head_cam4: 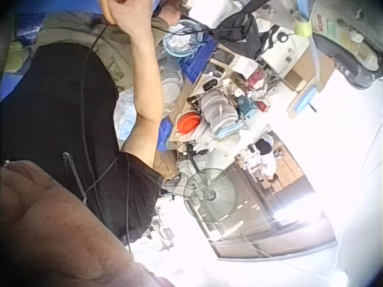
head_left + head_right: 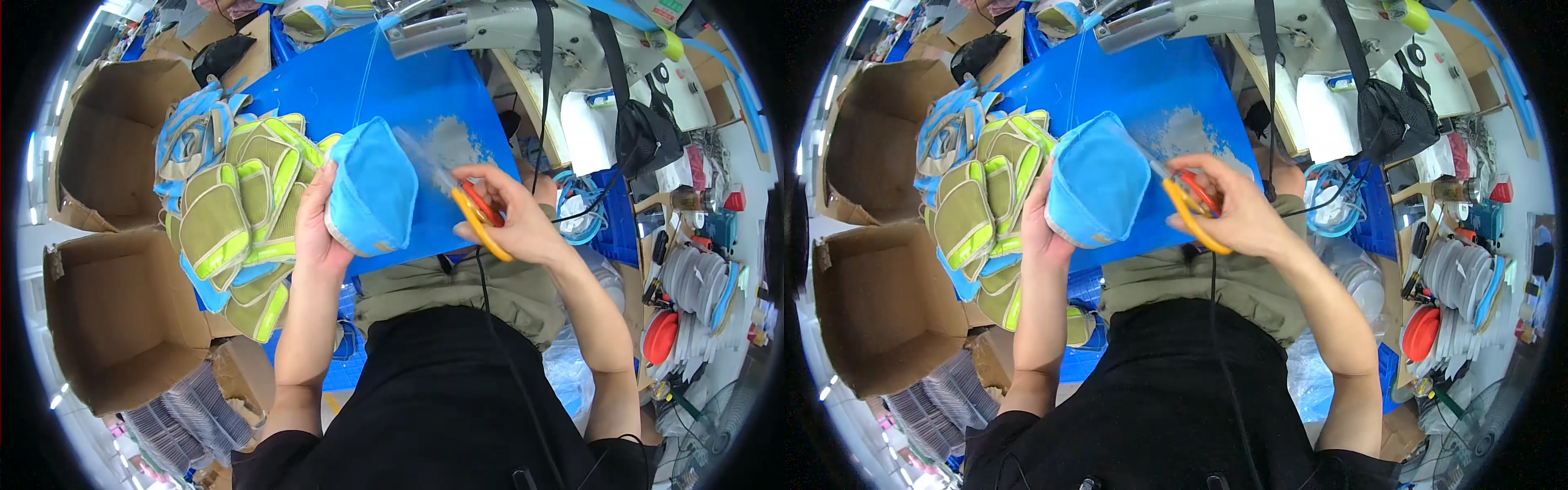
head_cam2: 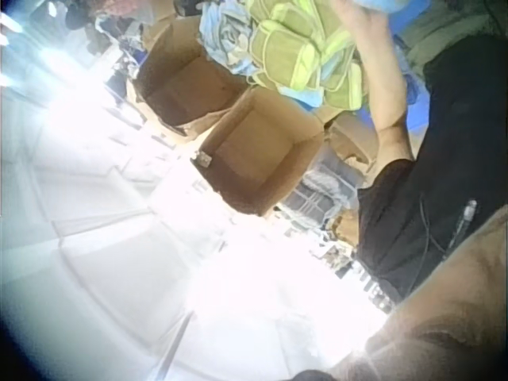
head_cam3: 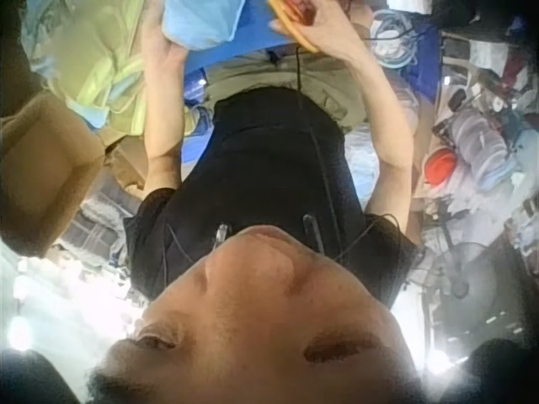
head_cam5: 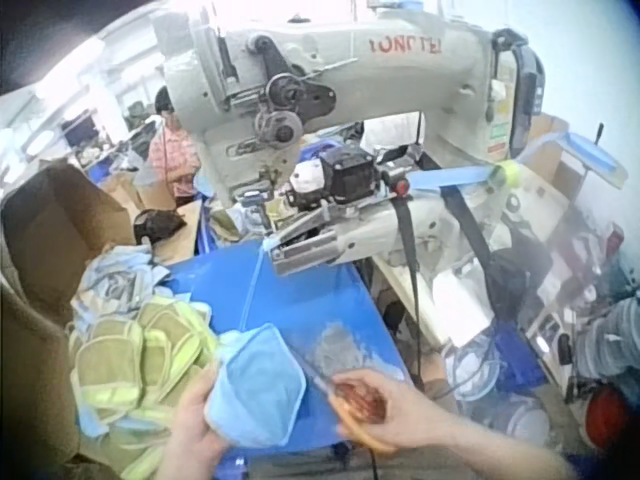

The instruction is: The person sews blue fabric onto the edges of green mesh face masks using a sewing machine. They repeatedly guide the mask under the needle, stitch the perimeter, and then use scissors to trim the excess thread. The finished masks are placed into a cardboard box.

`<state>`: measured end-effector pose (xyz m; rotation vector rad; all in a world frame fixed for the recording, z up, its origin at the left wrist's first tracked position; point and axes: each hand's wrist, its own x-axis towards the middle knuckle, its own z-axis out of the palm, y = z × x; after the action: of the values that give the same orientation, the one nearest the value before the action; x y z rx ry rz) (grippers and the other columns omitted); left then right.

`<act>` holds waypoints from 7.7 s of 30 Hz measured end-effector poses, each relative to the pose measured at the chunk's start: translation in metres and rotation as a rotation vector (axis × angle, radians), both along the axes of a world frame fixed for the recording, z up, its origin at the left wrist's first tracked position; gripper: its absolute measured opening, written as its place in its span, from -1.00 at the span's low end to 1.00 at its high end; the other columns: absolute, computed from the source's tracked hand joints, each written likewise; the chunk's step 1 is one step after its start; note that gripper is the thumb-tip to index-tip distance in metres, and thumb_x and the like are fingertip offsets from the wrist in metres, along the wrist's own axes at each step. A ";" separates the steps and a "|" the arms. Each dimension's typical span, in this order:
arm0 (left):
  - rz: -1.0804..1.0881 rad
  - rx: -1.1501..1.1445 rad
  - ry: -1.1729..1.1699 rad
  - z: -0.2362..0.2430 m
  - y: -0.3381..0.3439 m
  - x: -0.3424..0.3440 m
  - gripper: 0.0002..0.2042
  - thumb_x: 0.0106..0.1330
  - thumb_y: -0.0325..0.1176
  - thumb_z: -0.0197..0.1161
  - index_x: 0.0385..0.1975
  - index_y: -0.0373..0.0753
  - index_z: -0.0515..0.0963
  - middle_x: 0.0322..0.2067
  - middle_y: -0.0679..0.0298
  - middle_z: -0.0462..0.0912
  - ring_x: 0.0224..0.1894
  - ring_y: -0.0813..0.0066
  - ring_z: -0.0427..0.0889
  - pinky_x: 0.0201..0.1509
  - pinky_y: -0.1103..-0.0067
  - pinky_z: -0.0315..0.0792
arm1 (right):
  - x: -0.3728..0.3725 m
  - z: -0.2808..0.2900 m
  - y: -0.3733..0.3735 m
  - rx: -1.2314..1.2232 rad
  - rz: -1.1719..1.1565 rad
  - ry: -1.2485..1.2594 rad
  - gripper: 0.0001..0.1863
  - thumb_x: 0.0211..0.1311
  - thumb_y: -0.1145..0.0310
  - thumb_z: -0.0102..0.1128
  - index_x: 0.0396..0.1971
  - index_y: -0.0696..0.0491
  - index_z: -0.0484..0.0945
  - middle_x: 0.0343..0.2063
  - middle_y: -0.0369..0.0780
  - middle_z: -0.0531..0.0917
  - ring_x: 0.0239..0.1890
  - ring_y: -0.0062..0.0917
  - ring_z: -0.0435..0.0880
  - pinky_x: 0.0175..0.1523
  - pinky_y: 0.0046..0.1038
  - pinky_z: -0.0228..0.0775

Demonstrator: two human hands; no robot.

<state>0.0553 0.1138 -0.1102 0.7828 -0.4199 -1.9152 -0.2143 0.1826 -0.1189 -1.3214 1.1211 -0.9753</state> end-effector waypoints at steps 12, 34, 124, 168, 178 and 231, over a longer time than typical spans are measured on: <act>0.216 -0.412 -0.417 -0.006 0.020 -0.016 -0.78 0.52 -0.38 0.15 0.05 -0.32 0.47 -0.11 0.22 0.69 -0.12 0.61 0.66 -0.01 0.59 0.54 | 0.017 -0.024 -0.015 -0.037 -0.206 0.550 -0.46 0.07 0.17 0.55 -0.02 0.08 0.53 -0.56 -0.17 0.61 -0.49 -0.29 0.64 -0.29 -0.33 0.47; 0.507 -1.413 -1.412 -0.031 0.031 -0.028 -0.54 -0.08 -0.55 0.43 -0.06 -0.16 0.66 -0.06 0.20 0.62 -0.13 0.16 0.63 -0.04 0.34 0.51 | 0.040 0.005 0.005 -0.493 -0.381 0.391 -0.45 -0.14 0.68 0.18 0.00 0.14 0.63 -0.12 -0.07 0.69 -0.10 -0.16 0.70 0.00 -0.31 0.54; -0.122 -0.823 -1.019 -0.015 0.036 -0.022 -0.79 -0.07 -0.63 0.35 -0.40 -0.26 0.63 -0.39 0.23 0.59 -0.39 0.44 0.60 -0.38 0.60 0.43 | 0.008 -0.018 0.015 0.071 -0.237 -0.179 -0.55 0.12 0.39 0.52 -0.62 -0.05 0.28 -0.59 -0.47 0.37 -0.52 -0.74 0.30 -0.36 -0.57 0.03; -0.146 0.083 -0.199 0.020 0.093 -0.007 -0.24 0.37 -0.10 0.31 0.44 -0.33 0.13 0.33 0.03 0.38 0.34 0.14 0.43 0.41 0.19 0.34 | 0.048 0.032 0.024 0.026 -0.071 -0.890 -0.59 0.34 0.48 0.24 0.16 0.12 0.43 0.03 -0.27 0.58 0.09 -0.59 0.56 0.26 -0.49 0.35; 0.152 -0.150 -0.231 0.072 0.029 0.009 -0.35 0.40 -0.28 0.30 0.39 -0.39 0.19 0.29 -0.03 0.43 0.29 0.10 0.49 0.36 0.15 0.41 | 0.010 0.039 -0.044 -0.308 -0.489 0.008 -0.73 0.35 0.41 0.26 0.00 0.07 0.52 -0.30 -0.37 0.58 -0.28 -0.73 0.52 -0.19 -0.65 0.36; -0.082 -0.292 -0.305 0.111 -0.142 -0.017 -0.59 0.27 -0.43 0.33 0.09 -0.43 0.49 -0.05 0.06 0.67 -0.06 0.25 0.71 0.07 0.33 0.61 | 0.069 0.086 -0.128 0.217 -0.562 -0.699 -0.82 0.29 0.35 0.39 -0.19 0.06 0.63 -0.34 -0.32 0.71 -0.32 -0.66 0.67 -0.30 -0.54 0.57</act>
<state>0.0388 -0.0286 0.0009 0.8731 -0.9103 -1.7578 -0.1456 0.0543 -0.0325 -0.4070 1.0074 -1.5201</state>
